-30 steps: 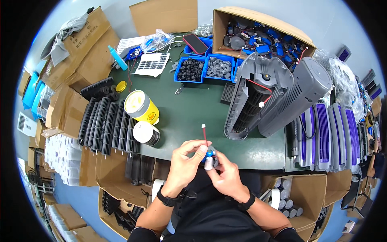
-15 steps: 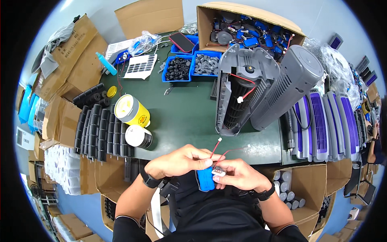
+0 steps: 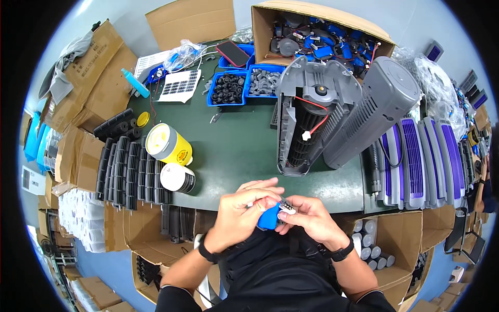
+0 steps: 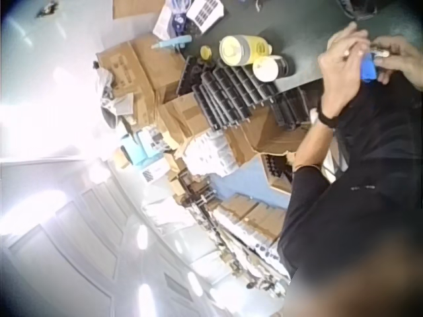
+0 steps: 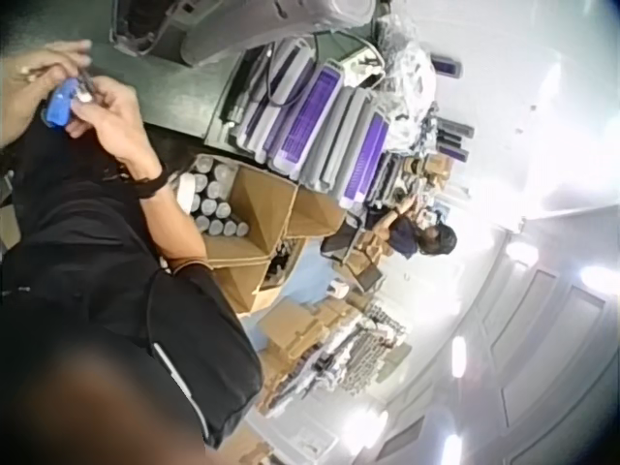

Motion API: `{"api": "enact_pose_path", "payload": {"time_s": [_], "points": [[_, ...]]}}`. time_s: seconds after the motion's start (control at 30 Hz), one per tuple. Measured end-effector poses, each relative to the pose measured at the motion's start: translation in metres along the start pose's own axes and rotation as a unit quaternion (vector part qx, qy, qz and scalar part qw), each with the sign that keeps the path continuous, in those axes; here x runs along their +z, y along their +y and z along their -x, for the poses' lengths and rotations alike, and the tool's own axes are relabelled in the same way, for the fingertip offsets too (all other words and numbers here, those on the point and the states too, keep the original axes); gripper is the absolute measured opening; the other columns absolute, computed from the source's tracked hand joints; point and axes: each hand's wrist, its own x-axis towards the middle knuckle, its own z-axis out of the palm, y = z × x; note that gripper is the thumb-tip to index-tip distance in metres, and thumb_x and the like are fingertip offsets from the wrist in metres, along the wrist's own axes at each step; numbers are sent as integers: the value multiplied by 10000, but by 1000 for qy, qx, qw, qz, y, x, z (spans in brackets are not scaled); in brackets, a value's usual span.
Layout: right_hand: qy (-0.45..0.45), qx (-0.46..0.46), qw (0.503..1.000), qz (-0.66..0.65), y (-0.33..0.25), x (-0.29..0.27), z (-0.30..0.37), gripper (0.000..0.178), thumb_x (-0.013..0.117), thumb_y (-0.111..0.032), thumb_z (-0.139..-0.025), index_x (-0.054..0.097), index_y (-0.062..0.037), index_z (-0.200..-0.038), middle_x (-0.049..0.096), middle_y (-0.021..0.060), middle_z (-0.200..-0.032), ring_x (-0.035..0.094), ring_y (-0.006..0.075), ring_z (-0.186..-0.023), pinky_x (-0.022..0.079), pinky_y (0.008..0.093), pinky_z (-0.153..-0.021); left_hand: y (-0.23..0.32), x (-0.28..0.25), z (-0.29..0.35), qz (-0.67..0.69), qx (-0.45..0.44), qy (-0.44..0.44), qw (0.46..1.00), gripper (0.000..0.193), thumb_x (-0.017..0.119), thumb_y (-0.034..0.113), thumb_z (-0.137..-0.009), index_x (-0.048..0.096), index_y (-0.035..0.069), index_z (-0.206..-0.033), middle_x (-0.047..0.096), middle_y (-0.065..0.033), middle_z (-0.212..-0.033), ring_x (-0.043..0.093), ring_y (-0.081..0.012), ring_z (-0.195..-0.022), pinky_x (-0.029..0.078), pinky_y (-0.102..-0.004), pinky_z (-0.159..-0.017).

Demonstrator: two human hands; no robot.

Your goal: The person assembles a portable electronic device on a workbench. They connect a blue battery pack to a grey cylindrical housing, secure the housing using a power drill, and attach a purple front grille to the unit.

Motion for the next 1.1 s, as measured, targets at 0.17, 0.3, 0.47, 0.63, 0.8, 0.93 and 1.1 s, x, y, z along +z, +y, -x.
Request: {"api": "enact_pose_path", "payload": {"time_s": [0.17, 0.3, 0.47, 0.63, 0.8, 0.93, 1.1], "points": [[42, -95, 994, -26, 20, 15, -4, 291, 683, -131, -1046, 651, 51, -1270, 739, 96, -1048, 730, 168, -906, 614, 322, -839, -2, 41, 19, 79, 5, 247, 966, 223, 675, 110, -1045, 768, -46, -1175, 740, -210, -1284, 628, -318, -1341, 458, -452, -1160], [80, -175, 981, 5, 25, 33, 2, 307, 693, -78, -1030, 626, 72, -1289, 746, 135, -1122, 742, 208, -985, 616, 368, -890, 8, 52, 21, 130, -41, 330, 934, 298, 658, 134, -1067, 721, -68, -1276, 713, -218, -1331, 627, -283, -1332, 459, -394, -1159], [52, -214, 975, -16, 25, 40, 4, 315, 660, -53, -1046, 607, 84, -1325, 739, 136, -1133, 731, 190, -1004, 600, 353, -932, 18, 40, 25, 126, -79, 275, 950, 397, 606, 235, -1102, 704, -107, -1280, 705, -214, -1350, 681, -199, -1179, 526, -335, -1034], [9, -189, 981, -50, 18, 34, 6, 349, 669, -25, -1029, 593, 81, -1353, 732, 156, -1171, 748, 226, -1009, 607, 378, -945, 16, 13, 17, 254, -139, 113, 951, 490, 559, 300, -1115, 619, -91, -1405, 662, -241, -1400, 703, -231, -1148, 557, -347, -985], [-14, -180, 981, -74, 12, 31, 2, 382, 656, -15, -1019, 578, 99, -1376, 699, 169, -1250, 728, 282, -1083, 624, 443, -945, 2, 7, 11, 331, -173, -24, 927, 647, 397, 460, -1124, 629, -90, -1372, 617, -284, -1443, 683, -302, -1213, 559, -391, -1007], [-16, -129, 989, -77, 2, 33, 7, 474, 727, -13, -988, 560, 92, -1419, 717, 160, -1237, 747, 253, -1059, 607, 383, -962, 8, -1, 2, 326, -170, -48, 929, 673, 354, 476, -1114, 659, -96, -1296, 605, -301, -1450, 669, -344, -1239, 536, -451, -1051], [52, -109, 992, 45, -35, 11, 44, 366, 807, -17, -931, 682, 80, -1261, 770, 133, -1112, 756, 186, -973, 629, 317, -875, 15, -1, 4, 399, -167, -63, 900, 656, 337, 465, -1119, 631, -104, -1262, 673, -331, -1262, 703, -433, -1154, 531, -531, -1064]]}}
